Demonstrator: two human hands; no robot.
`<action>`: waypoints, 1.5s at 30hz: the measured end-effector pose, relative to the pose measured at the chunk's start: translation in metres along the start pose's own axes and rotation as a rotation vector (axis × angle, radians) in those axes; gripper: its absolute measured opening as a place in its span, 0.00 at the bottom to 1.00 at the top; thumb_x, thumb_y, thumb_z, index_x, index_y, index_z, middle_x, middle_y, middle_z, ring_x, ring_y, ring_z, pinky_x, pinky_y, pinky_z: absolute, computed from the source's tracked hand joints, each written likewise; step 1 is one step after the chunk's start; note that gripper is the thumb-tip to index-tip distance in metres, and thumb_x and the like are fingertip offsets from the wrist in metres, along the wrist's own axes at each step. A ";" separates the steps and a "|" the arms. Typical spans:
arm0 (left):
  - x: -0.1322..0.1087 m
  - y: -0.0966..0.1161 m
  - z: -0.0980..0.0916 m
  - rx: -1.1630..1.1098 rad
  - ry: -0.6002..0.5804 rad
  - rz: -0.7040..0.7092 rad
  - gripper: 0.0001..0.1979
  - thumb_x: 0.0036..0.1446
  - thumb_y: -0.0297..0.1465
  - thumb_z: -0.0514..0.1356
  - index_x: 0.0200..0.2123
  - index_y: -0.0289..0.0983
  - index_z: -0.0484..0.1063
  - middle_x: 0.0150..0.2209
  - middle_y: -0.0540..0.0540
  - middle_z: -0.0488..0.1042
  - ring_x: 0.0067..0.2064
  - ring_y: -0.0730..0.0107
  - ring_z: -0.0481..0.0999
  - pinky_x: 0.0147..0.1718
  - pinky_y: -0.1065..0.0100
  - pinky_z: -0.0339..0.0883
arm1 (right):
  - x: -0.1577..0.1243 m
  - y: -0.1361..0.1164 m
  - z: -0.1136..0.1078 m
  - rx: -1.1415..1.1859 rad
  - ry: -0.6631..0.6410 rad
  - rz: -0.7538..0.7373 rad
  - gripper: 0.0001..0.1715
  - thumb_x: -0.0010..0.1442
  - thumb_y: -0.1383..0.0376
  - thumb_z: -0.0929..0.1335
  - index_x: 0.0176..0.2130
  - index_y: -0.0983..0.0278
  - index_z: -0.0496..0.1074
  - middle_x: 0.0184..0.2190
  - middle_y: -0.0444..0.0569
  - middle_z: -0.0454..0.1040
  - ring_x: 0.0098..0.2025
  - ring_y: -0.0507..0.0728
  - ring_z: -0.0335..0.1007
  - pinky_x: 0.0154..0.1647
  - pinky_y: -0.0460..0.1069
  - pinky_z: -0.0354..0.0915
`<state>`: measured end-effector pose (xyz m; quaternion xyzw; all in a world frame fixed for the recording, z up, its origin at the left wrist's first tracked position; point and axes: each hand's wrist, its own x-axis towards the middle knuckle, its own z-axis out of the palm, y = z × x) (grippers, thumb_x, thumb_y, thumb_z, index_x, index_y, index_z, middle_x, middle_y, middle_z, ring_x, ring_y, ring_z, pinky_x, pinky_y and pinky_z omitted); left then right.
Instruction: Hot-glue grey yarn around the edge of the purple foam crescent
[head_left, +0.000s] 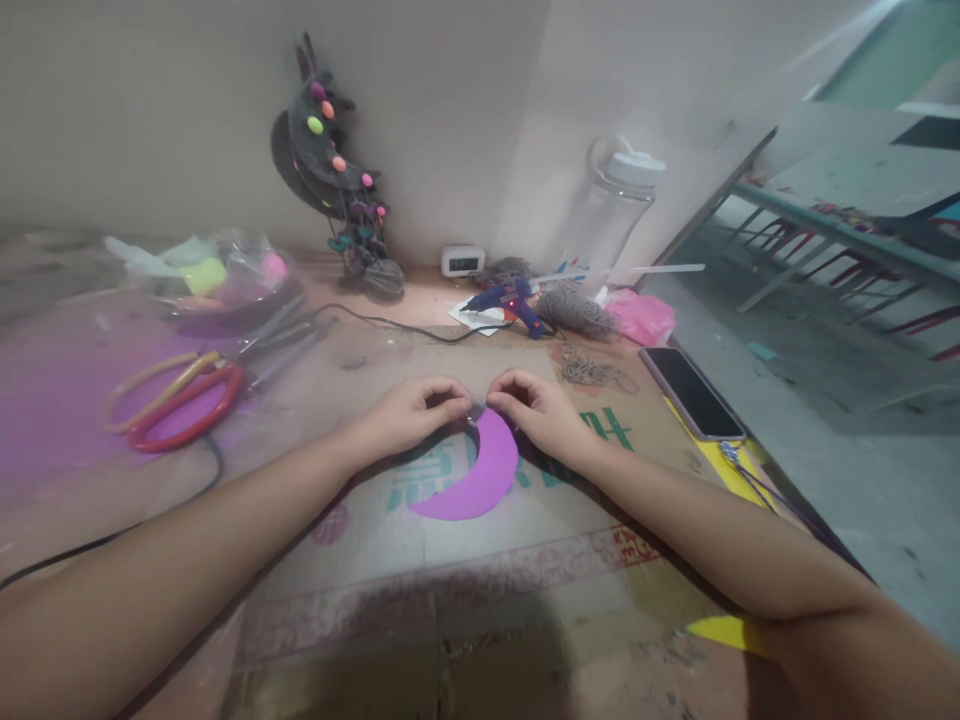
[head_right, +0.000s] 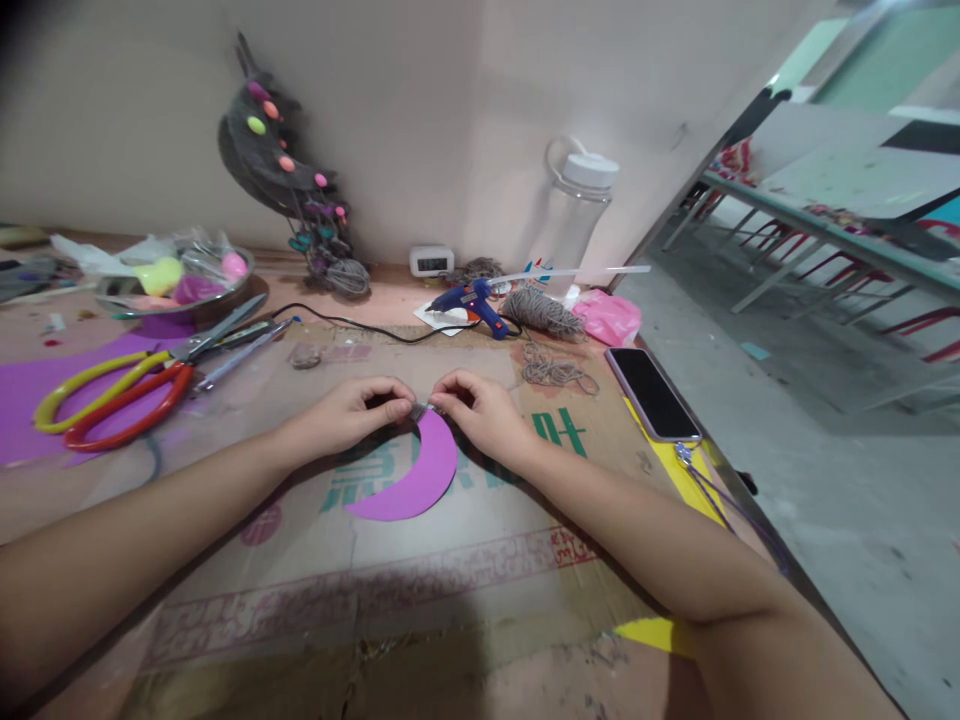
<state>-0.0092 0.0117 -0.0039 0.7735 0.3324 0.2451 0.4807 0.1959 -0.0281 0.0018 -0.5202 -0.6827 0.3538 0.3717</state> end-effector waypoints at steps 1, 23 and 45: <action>0.000 0.000 0.000 -0.008 0.004 -0.002 0.14 0.60 0.41 0.56 0.34 0.35 0.73 0.29 0.49 0.75 0.31 0.71 0.72 0.33 0.71 0.64 | 0.000 0.000 0.000 -0.007 0.003 -0.005 0.08 0.58 0.61 0.67 0.32 0.64 0.70 0.28 0.44 0.72 0.30 0.51 0.65 0.32 0.46 0.61; 0.000 -0.001 0.001 -0.073 0.016 -0.012 0.15 0.58 0.42 0.58 0.33 0.35 0.73 0.28 0.49 0.74 0.31 0.71 0.71 0.32 0.71 0.64 | -0.001 -0.001 -0.002 -0.117 -0.064 -0.071 0.16 0.63 0.60 0.62 0.27 0.64 0.68 0.24 0.43 0.68 0.29 0.51 0.64 0.32 0.46 0.59; 0.001 0.002 -0.003 -0.118 0.385 -0.031 0.15 0.58 0.43 0.58 0.31 0.35 0.70 0.26 0.51 0.71 0.29 0.72 0.70 0.30 0.71 0.63 | -0.007 -0.005 -0.005 0.010 -0.088 0.027 0.15 0.59 0.55 0.66 0.32 0.65 0.71 0.25 0.43 0.68 0.27 0.50 0.63 0.29 0.46 0.59</action>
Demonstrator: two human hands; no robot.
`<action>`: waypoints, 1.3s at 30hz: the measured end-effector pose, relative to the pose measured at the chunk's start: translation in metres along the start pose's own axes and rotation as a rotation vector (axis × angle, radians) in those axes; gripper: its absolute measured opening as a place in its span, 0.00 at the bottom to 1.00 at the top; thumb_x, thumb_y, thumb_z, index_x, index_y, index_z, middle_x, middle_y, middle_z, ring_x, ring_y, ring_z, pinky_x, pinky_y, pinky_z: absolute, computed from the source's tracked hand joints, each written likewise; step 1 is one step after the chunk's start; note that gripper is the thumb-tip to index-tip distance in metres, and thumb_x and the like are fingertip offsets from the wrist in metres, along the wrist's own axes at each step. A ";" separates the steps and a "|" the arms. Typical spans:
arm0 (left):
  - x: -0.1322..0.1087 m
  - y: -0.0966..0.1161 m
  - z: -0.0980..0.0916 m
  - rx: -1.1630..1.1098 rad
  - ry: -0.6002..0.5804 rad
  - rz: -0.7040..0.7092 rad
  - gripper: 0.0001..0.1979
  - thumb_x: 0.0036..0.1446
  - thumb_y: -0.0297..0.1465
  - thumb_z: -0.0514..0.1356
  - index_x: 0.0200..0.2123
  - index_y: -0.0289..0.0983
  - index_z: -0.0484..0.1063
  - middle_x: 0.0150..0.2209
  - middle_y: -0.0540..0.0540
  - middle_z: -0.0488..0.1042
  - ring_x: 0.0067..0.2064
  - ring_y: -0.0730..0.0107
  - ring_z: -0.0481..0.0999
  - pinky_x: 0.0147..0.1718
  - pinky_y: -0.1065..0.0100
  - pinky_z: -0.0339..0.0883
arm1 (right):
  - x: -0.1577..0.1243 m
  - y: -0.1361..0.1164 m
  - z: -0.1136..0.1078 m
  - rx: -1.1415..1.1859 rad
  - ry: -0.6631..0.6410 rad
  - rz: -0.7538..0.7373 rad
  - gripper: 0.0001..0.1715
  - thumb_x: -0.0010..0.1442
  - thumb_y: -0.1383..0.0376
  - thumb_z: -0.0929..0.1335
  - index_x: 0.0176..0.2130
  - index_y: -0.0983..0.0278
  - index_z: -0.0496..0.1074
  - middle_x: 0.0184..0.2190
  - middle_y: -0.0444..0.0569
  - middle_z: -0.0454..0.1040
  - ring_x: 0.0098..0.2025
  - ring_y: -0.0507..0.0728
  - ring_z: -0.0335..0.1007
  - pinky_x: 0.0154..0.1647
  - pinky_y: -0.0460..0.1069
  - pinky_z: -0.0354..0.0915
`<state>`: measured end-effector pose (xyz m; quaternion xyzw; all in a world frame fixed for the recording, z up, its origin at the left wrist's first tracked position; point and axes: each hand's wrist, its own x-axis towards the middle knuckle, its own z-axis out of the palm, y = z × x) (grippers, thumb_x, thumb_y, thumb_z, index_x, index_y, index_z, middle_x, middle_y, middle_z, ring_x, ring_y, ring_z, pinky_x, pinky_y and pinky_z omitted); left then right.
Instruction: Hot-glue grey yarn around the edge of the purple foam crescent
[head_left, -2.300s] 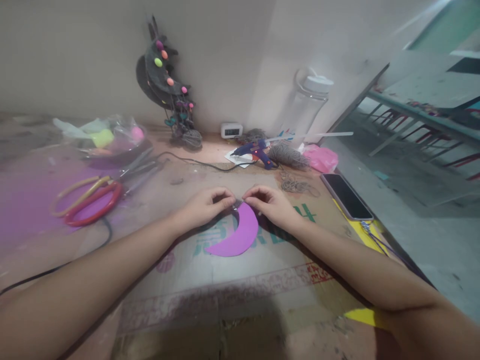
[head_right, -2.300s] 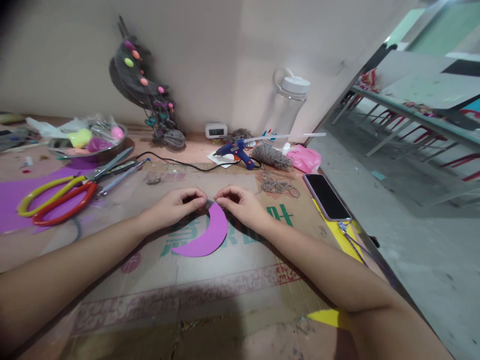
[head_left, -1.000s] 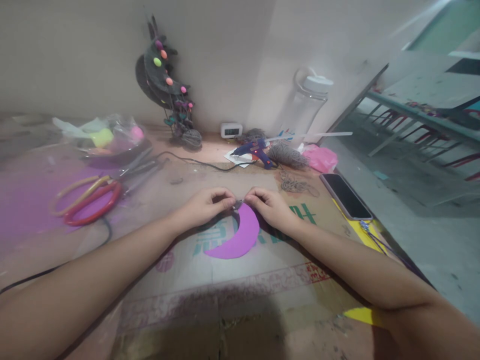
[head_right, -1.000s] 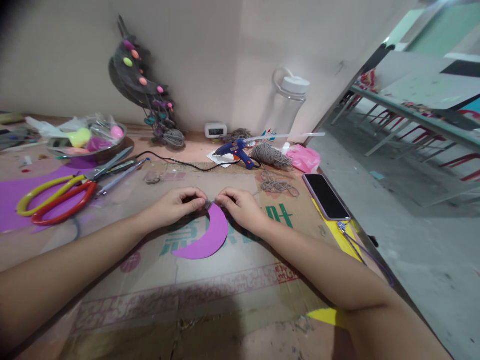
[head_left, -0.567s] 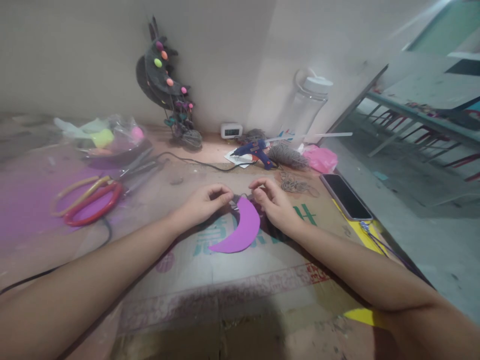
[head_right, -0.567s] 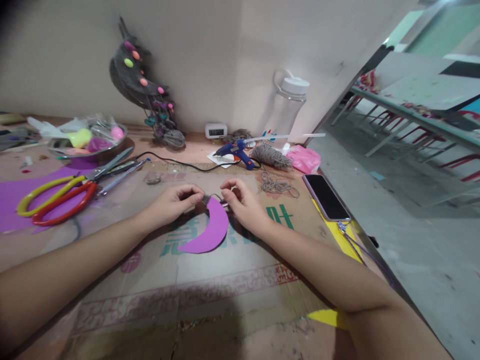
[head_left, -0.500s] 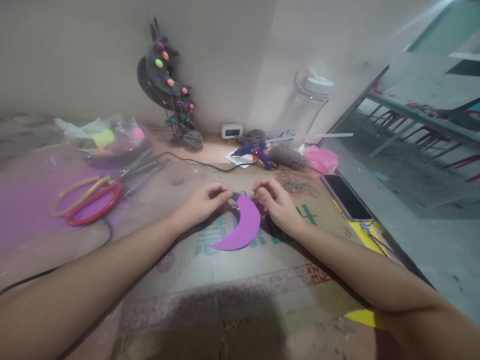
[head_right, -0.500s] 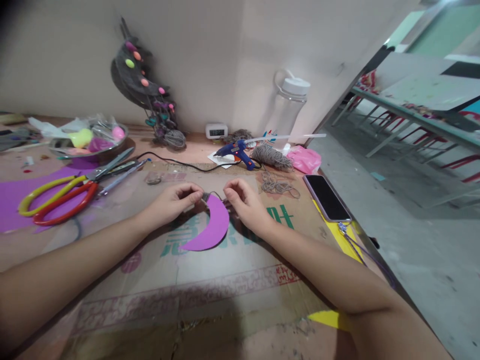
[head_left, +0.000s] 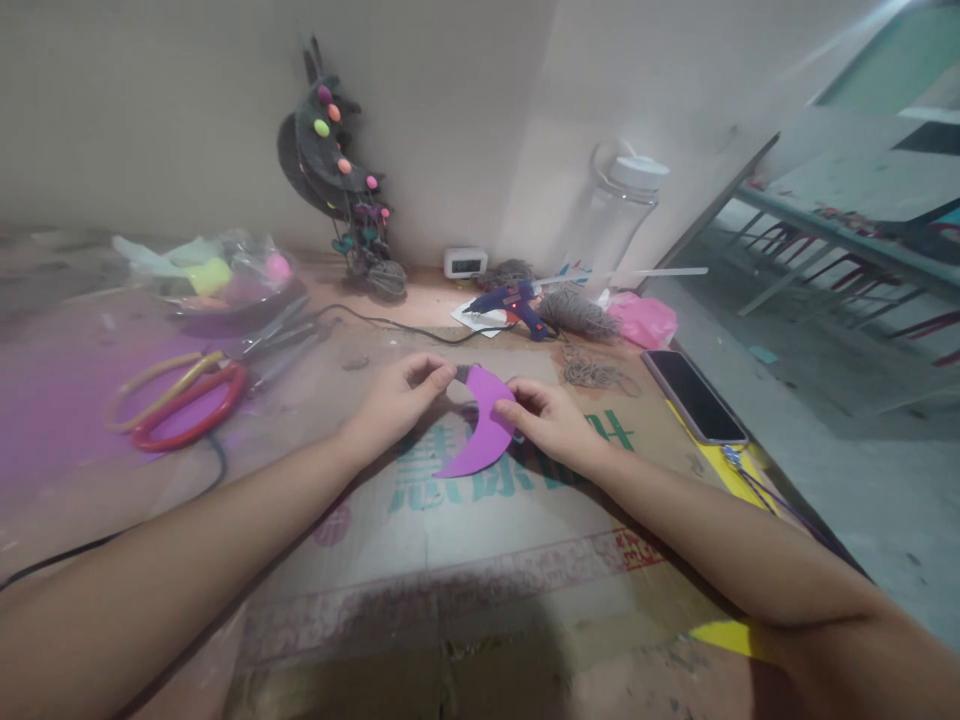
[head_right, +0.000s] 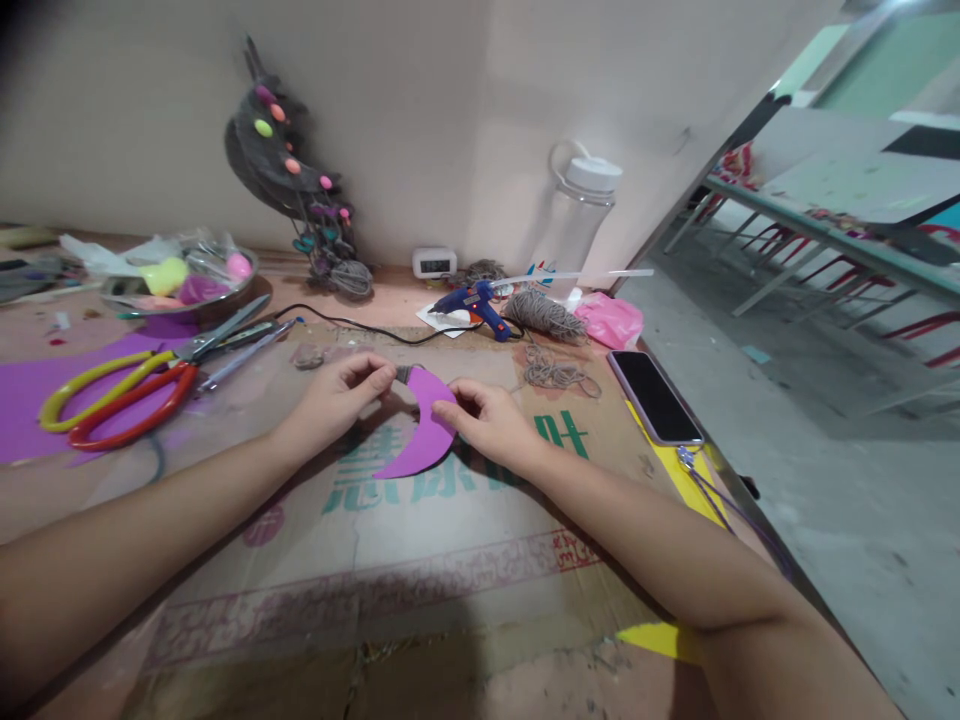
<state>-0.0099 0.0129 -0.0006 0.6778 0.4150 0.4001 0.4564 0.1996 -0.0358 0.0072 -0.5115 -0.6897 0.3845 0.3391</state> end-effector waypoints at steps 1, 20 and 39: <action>0.000 -0.001 0.000 -0.001 0.009 -0.003 0.15 0.59 0.42 0.58 0.31 0.35 0.70 0.26 0.51 0.71 0.28 0.72 0.69 0.29 0.71 0.63 | 0.000 0.000 0.000 -0.011 -0.006 0.004 0.15 0.60 0.55 0.66 0.32 0.65 0.70 0.25 0.42 0.68 0.27 0.50 0.62 0.29 0.46 0.58; -0.004 0.001 -0.002 0.321 0.111 0.255 0.10 0.60 0.36 0.59 0.42 0.41 0.77 0.40 0.46 0.78 0.43 0.64 0.73 0.46 0.63 0.65 | 0.005 0.004 -0.001 0.212 -0.040 0.099 0.24 0.57 0.46 0.67 0.26 0.64 0.65 0.18 0.37 0.58 0.20 0.47 0.52 0.21 0.45 0.50; -0.003 -0.002 -0.002 0.246 0.154 0.146 0.12 0.58 0.39 0.60 0.40 0.38 0.77 0.40 0.46 0.78 0.41 0.64 0.74 0.44 0.64 0.66 | 0.007 0.005 0.000 0.230 0.003 0.096 0.20 0.56 0.49 0.68 0.31 0.64 0.67 0.19 0.38 0.62 0.21 0.48 0.56 0.22 0.44 0.55</action>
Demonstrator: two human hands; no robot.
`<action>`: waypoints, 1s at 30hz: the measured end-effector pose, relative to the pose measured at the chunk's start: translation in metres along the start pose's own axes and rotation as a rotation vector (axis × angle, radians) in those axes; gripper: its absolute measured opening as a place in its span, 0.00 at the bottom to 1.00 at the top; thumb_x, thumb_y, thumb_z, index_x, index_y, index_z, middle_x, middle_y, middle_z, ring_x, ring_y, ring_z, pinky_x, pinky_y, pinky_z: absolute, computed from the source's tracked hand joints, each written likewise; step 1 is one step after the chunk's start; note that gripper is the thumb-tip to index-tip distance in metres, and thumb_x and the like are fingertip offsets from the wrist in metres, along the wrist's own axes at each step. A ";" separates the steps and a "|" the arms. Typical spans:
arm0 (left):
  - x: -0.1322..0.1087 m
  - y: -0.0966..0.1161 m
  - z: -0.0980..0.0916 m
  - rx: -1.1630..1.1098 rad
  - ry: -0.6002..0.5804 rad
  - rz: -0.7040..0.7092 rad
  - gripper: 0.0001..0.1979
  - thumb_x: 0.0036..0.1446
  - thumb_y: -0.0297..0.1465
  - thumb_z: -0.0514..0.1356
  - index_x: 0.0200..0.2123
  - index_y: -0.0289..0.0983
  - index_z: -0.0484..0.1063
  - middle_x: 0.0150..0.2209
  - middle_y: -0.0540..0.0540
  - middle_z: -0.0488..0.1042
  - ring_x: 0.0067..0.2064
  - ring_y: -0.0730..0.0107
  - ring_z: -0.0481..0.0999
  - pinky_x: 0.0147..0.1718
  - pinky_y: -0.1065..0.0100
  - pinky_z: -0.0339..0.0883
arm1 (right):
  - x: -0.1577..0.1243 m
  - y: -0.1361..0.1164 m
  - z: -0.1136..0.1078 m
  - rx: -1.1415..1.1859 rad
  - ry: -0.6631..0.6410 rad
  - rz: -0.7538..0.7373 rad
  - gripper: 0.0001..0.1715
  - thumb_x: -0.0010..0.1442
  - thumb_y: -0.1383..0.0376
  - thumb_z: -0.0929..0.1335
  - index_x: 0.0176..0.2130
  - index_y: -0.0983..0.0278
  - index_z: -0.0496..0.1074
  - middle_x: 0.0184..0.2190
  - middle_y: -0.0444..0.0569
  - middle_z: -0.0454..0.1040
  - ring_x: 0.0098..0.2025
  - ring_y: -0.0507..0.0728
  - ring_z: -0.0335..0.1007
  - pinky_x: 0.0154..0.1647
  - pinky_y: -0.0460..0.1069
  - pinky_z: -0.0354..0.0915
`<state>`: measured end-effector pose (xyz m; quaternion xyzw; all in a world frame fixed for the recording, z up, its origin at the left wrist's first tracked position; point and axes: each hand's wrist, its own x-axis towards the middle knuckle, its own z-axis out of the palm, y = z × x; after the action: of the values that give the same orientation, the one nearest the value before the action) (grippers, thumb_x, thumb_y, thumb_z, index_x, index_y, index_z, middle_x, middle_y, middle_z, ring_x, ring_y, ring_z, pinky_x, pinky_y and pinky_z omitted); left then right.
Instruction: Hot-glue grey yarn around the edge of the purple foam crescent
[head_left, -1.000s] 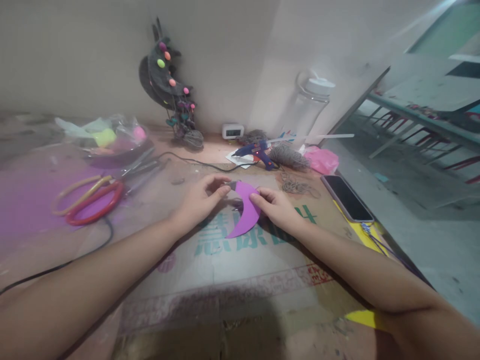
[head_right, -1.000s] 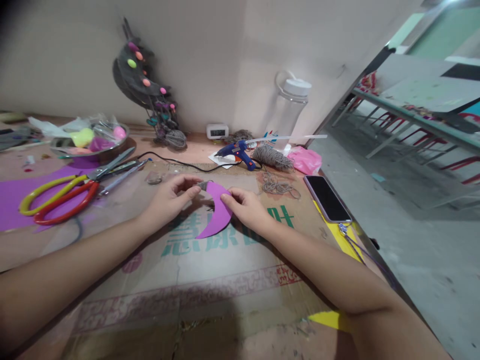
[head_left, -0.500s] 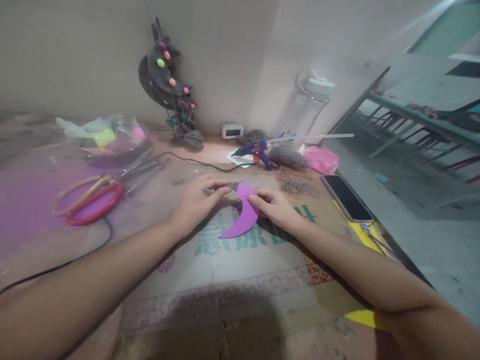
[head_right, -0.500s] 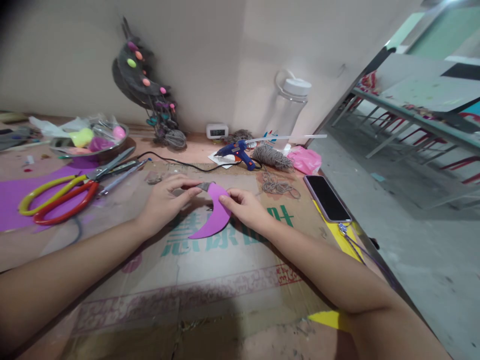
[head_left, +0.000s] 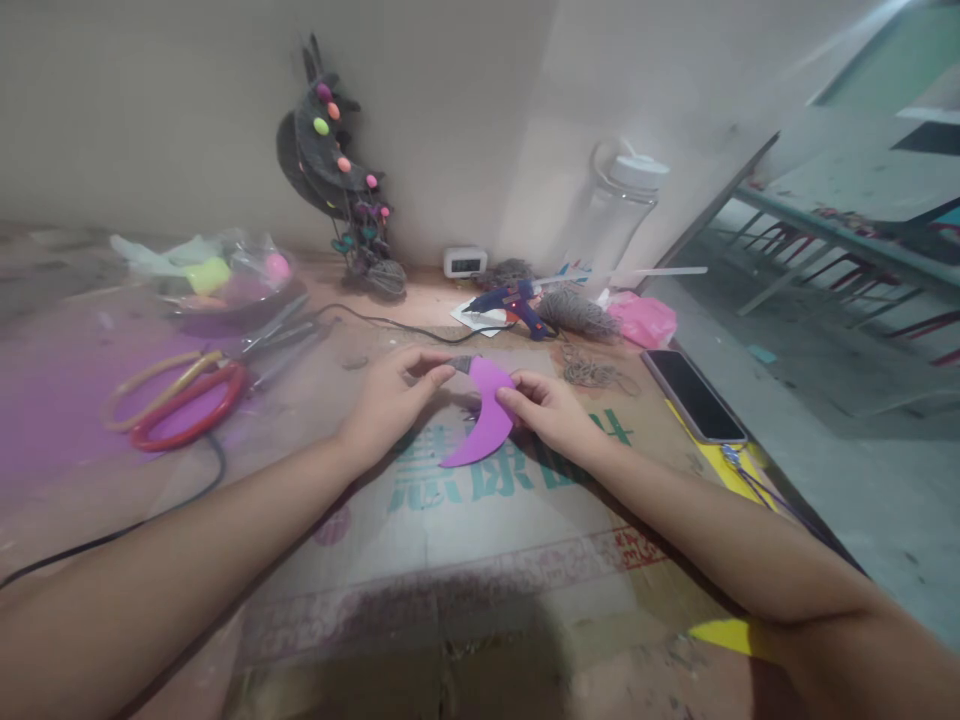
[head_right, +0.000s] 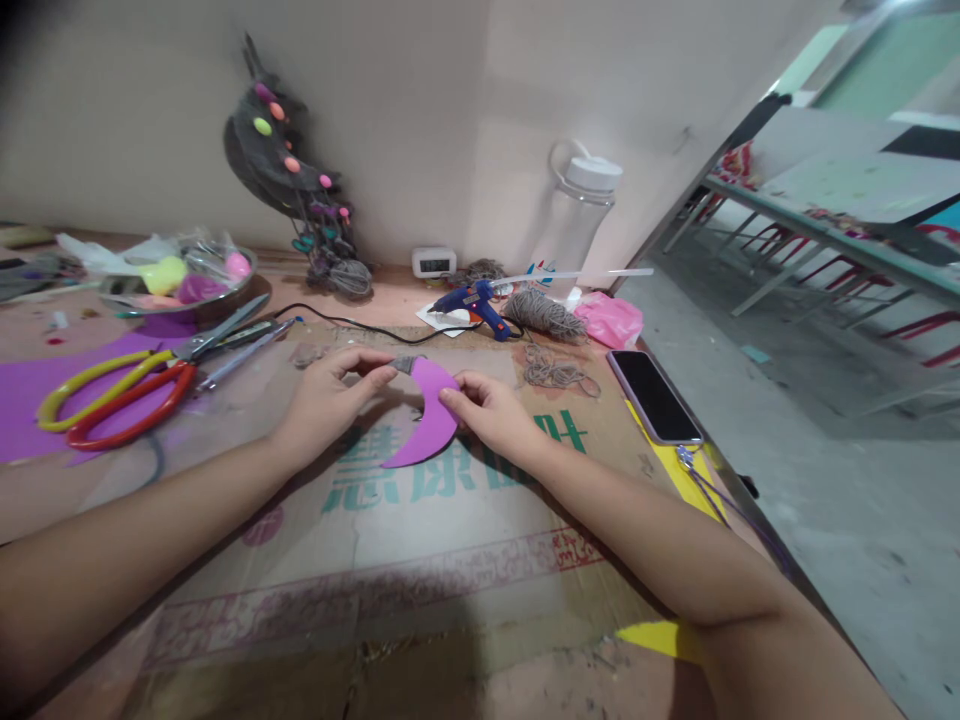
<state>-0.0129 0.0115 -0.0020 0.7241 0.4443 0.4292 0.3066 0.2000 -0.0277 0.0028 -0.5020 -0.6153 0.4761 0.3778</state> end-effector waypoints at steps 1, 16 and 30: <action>0.000 0.000 0.000 0.004 -0.005 0.007 0.12 0.59 0.39 0.59 0.40 0.39 0.77 0.40 0.46 0.78 0.41 0.64 0.74 0.44 0.64 0.66 | 0.000 0.000 0.000 -0.012 0.018 -0.010 0.19 0.56 0.50 0.68 0.31 0.64 0.67 0.20 0.39 0.63 0.22 0.48 0.57 0.23 0.45 0.55; 0.002 -0.004 0.003 -0.118 0.077 0.000 0.11 0.60 0.36 0.58 0.42 0.37 0.68 0.41 0.46 0.73 0.43 0.67 0.71 0.45 0.65 0.64 | -0.003 0.002 0.000 -0.056 0.054 -0.117 0.13 0.58 0.56 0.68 0.36 0.64 0.68 0.28 0.44 0.71 0.26 0.51 0.65 0.27 0.46 0.62; 0.000 -0.006 0.007 -0.615 -0.180 -0.314 0.22 0.58 0.49 0.56 0.24 0.36 0.69 0.23 0.49 0.70 0.24 0.71 0.67 0.22 0.71 0.57 | 0.000 0.010 -0.025 -0.940 0.305 -0.982 0.09 0.60 0.73 0.64 0.39 0.61 0.70 0.29 0.47 0.73 0.31 0.54 0.67 0.31 0.48 0.63</action>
<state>-0.0086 0.0137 -0.0104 0.5557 0.3715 0.4251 0.6103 0.2264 -0.0223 -0.0001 -0.3371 -0.8520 -0.1425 0.3744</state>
